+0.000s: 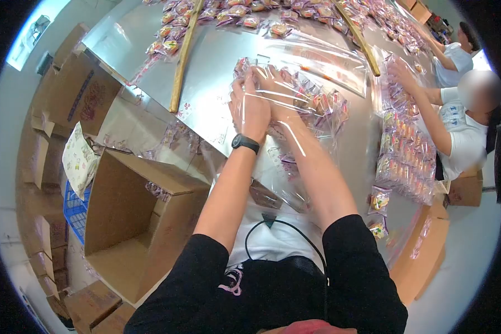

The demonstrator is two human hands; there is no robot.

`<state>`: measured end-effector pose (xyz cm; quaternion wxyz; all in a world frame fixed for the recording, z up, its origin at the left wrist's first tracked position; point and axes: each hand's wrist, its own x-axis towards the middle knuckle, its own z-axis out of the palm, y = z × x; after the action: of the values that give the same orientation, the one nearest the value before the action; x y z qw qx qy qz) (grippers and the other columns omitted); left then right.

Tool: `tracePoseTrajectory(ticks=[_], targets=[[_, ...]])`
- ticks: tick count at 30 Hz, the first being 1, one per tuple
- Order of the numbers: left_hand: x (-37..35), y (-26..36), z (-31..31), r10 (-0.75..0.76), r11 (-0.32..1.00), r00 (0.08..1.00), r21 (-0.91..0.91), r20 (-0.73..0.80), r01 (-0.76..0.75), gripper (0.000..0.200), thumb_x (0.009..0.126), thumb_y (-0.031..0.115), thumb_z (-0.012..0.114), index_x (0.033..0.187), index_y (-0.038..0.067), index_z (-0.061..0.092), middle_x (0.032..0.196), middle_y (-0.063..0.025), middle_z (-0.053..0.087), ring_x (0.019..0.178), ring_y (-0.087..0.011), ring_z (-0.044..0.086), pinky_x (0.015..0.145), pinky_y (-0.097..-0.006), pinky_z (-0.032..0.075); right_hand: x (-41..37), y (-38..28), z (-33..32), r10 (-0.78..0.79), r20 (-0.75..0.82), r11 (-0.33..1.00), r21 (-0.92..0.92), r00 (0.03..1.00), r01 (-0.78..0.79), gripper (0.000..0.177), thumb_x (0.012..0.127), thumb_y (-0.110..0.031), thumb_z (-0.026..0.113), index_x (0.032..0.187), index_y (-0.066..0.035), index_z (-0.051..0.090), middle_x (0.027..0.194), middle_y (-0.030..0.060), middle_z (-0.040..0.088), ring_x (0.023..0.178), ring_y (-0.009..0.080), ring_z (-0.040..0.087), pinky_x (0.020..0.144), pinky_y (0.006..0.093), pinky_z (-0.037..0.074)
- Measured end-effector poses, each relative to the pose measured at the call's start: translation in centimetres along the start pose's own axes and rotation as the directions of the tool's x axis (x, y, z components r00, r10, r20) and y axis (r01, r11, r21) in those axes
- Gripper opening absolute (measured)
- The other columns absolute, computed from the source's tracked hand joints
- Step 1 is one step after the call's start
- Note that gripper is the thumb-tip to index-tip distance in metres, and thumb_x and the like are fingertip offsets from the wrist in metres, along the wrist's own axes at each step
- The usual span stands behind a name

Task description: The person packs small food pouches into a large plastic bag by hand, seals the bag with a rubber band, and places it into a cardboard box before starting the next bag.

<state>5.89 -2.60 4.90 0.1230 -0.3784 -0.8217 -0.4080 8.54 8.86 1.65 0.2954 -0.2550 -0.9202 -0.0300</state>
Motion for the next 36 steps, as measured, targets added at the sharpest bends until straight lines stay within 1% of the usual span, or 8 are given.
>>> tracePoseTrajectory(ticks=[2,6,8,9,14,18,30,36], targets=[[0.4,-1.4,0.2,-0.028,0.997,0.997,-0.075,0.071,0.033,0.056,0.089,0.013,0.059,0.145,0.015,0.055,0.134,-0.023,0.058,0.116,-0.0416,0.06,0.093,-0.0565,0.051,-0.9,-0.3,0.1,-0.035,-0.044,0.998,-0.061,0.998,0.032,0.043,0.087,-0.029,0.068,0.128,-0.018,0.064,0.122,0.0049,0.073,0.126,0.0287,0.062,0.105,0.0559,0.043],[2.5,-1.1,-3.0,-0.194,0.968,0.893,0.227,0.405,0.108,0.063,0.093,0.018,0.059,0.154,0.019,0.044,0.104,-0.0223,0.07,0.09,-0.0401,0.071,0.078,-0.0519,0.057,0.0,-0.5,-1.4,-0.053,-0.009,0.995,-0.088,0.999,0.052,0.051,0.085,-0.031,0.072,0.133,-0.016,0.061,0.133,0.0065,0.068,0.131,0.0318,0.06,0.113,0.0555,0.037],[2.2,-3.3,-1.7,-0.061,0.987,0.936,0.158,0.347,0.006,0.062,0.095,0.02,0.058,0.155,0.019,0.04,0.095,-0.0218,0.073,0.084,-0.0407,0.073,0.072,-0.0524,0.058,-0.7,-1.2,-1.9,-0.065,0.027,0.997,-0.031,0.998,0.065,0.055,0.085,-0.033,0.072,0.136,-0.016,0.059,0.135,0.0066,0.067,0.133,0.0335,0.058,0.115,0.0549,0.035],[2.7,-4.6,0.3,-0.049,0.982,0.938,0.189,0.343,-0.018,0.061,0.096,0.019,0.057,0.154,0.018,0.04,0.095,-0.0222,0.073,0.084,-0.0403,0.074,0.072,-0.0521,0.058,-0.6,-1.4,-2.4,-0.008,0.221,0.995,-0.091,0.975,0.028,0.057,0.088,-0.035,0.07,0.14,-0.016,0.057,0.138,0.0052,0.065,0.137,0.0339,0.054,0.116,0.0557,0.032],[3.8,-2.9,1.2,-0.129,0.973,0.952,0.221,0.278,0.067,0.045,0.097,0.01,0.053,0.141,0.008,0.046,0.085,-0.0202,0.074,0.081,-0.0386,0.075,0.067,-0.0489,0.059,-0.8,-0.7,-1.3,-0.098,0.066,0.995,-0.019,0.993,0.099,0.058,0.09,-0.036,0.067,0.143,-0.015,0.056,0.143,0.005,0.063,0.138,0.0333,0.051,0.116,0.0581,0.031],[4.3,-3.3,1.3,-0.005,0.942,0.976,0.33,0.216,-0.068,0.04,0.095,0.012,0.061,0.126,-0.011,0.056,0.078,-0.0142,0.075,0.071,-0.0277,0.076,0.06,-0.0372,0.061,-1.0,-1.1,-1.8,-0.086,0.061,0.996,-0.024,0.994,0.088,0.062,0.088,-0.036,0.067,0.146,-0.017,0.055,0.144,0.003,0.062,0.141,0.0334,0.05,0.117,0.0584,0.03],[4.1,-4.9,0.3,0.068,0.969,0.976,0.221,0.209,-0.115,0.013,0.097,0.01,0.057,0.106,0.001,0.062,0.084,-0.0166,0.074,0.083,-0.0348,0.076,0.07,-0.0424,0.062,-1.0,-1.8,-1.7,0.025,-0.052,0.997,-0.077,0.998,-0.029,0.037,0.092,-0.029,0.062,0.126,-0.018,0.068,0.127,0.0024,0.072,0.13,0.033,0.061,0.108,0.0589,0.038],[3.3,-4.0,-1.3,0.051,0.963,0.949,0.237,0.31,-0.129,0.022,0.096,0.009,0.056,0.115,-0.003,0.055,0.086,-0.0196,0.074,0.082,-0.036,0.075,0.069,-0.0463,0.061,-1.1,-0.5,-0.1,-0.027,-0.002,0.993,-0.112,1.0,0.026,0.043,0.092,-0.029,0.06,0.135,-0.019,0.064,0.144,0.0043,0.063,0.138,0.0345,0.053,0.112,0.0592,0.037]])
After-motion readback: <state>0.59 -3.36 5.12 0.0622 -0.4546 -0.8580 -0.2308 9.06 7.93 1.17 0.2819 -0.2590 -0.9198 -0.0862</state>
